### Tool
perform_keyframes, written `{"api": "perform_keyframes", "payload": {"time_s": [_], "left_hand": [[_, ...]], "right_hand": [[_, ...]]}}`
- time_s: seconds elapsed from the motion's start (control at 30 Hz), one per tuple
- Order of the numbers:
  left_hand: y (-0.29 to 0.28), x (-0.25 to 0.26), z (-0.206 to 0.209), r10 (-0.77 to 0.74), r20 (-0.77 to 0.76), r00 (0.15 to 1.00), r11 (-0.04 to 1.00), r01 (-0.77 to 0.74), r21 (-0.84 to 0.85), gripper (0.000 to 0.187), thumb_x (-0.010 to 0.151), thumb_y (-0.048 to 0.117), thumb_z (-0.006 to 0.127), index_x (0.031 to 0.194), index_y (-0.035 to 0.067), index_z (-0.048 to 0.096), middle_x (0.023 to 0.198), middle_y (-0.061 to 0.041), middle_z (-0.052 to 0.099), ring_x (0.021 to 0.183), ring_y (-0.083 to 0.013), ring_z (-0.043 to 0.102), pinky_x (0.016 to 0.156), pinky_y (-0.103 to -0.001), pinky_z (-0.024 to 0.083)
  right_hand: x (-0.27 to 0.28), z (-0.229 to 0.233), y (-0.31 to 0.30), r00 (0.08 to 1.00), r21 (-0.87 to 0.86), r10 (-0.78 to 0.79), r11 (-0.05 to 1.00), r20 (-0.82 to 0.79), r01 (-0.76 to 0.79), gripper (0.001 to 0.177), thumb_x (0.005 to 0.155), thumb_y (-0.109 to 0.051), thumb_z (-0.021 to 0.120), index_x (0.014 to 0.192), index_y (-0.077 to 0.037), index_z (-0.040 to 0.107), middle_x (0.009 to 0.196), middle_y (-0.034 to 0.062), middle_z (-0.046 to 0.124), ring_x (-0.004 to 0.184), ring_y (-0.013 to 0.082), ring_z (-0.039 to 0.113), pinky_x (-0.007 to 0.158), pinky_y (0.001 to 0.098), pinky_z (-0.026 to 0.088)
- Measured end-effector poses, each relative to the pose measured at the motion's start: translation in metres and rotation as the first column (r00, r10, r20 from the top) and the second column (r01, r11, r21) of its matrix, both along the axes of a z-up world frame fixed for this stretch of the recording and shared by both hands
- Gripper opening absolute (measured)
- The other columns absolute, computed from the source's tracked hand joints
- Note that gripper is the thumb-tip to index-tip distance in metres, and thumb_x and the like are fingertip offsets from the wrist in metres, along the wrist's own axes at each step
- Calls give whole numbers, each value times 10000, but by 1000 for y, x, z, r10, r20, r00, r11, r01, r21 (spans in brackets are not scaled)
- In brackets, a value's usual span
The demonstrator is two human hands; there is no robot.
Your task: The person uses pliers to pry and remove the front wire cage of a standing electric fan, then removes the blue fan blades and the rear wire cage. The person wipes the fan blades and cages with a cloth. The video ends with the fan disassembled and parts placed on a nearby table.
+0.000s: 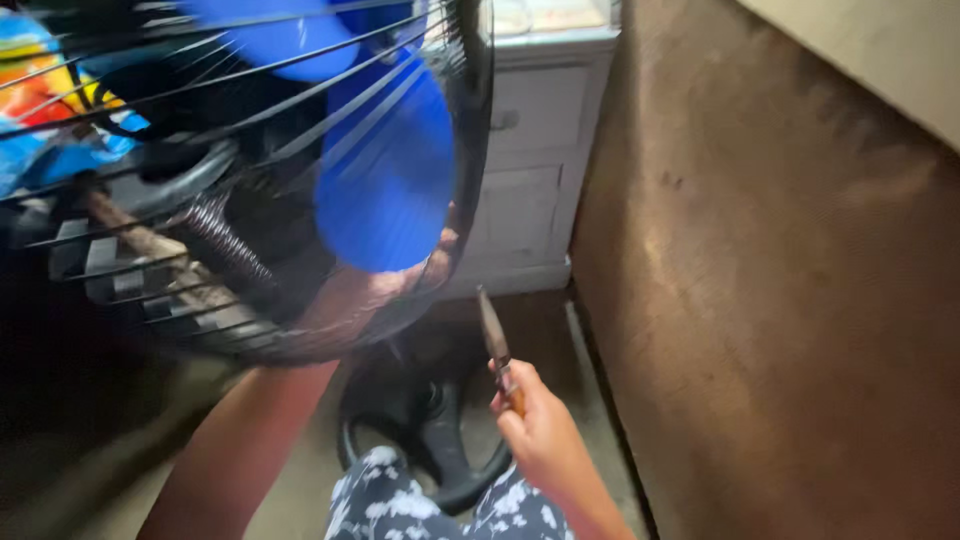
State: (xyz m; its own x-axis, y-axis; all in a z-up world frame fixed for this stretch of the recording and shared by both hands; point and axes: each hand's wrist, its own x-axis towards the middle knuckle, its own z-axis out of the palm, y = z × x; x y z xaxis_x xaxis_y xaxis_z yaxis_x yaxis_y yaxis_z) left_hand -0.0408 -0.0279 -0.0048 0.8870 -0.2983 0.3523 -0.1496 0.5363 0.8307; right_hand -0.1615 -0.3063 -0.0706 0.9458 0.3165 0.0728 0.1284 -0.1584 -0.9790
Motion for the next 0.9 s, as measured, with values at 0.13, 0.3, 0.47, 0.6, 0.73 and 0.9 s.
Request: {"api": "perform_keyframes", "payload": {"time_s": [0.13, 0.3, 0.47, 0.6, 0.73, 0.9], "left_hand": [[-1, 10, 4, -217, -136, 967, 929, 161, -334, 614, 1040, 448, 582, 1452, 3, 486, 1362, -191, 562, 1223, -359, 552, 1017, -521, 462], [7, 25, 8, -220, -102, 970, 927, 175, -332, 601, 1031, 465, 553, 1410, 2, 505, 1336, -223, 581, 1204, -398, 581, 1016, -556, 485], [10, 24, -7, -266, -119, 957, 915, 212, -343, 593, 1022, 482, 524, 1369, 0, 524, 1311, -255, 601, 1184, -436, 610, 1016, -592, 507], [21, 27, -16, -310, -128, 942, 900, 247, -359, 592, 1015, 495, 501, 1335, -1, 539, 1290, -281, 616, 1169, -467, 633, 1015, -620, 526], [38, 27, -24, -349, -149, 925, 896, 283, -341, 594, 1008, 509, 477, 1302, -2, 555, 1270, -307, 632, 1153, -497, 656, 1015, -648, 544], [43, 19, -25, -205, -316, 926, 965, 138, -222, 497, 1025, 423, 475, 1286, 10, 564, 1275, -315, 645, 1162, -499, 663, 1038, -649, 546]], "right_hand": [[-21, 15, 6, 1000, -43, -2, 999, -12, 1, 501, 831, -19, 546, 1322, -108, 591, 919, 58, 665, 773, 161, 610, 722, 300, 510], [-34, 32, 2, 967, -84, -75, 992, 243, 98, 513, 758, -31, 605, 1267, -100, 586, 971, 53, 697, 797, 189, 687, 742, 313, 542], [-12, 34, -20, 882, -297, -91, 921, 463, 251, 283, 729, -41, 714, 969, -18, 566, 866, 126, 595, 755, 261, 603, 704, 332, 493], [1, 27, -29, 851, -221, 42, 971, 523, 88, 181, 720, 0, 732, 796, -9, 568, 863, 67, 590, 789, 203, 591, 720, 289, 489], [12, 5, -10, 948, 21, 187, 980, 257, -199, 223, 696, 51, 738, 881, -26, 641, 1008, 27, 556, 890, 132, 537, 772, 253, 441], [40, -26, 18, 857, 34, 283, 944, 430, -329, 286, 652, 65, 737, 855, -50, 572, 1116, 48, 488, 965, 136, 514, 822, 245, 447]]}}
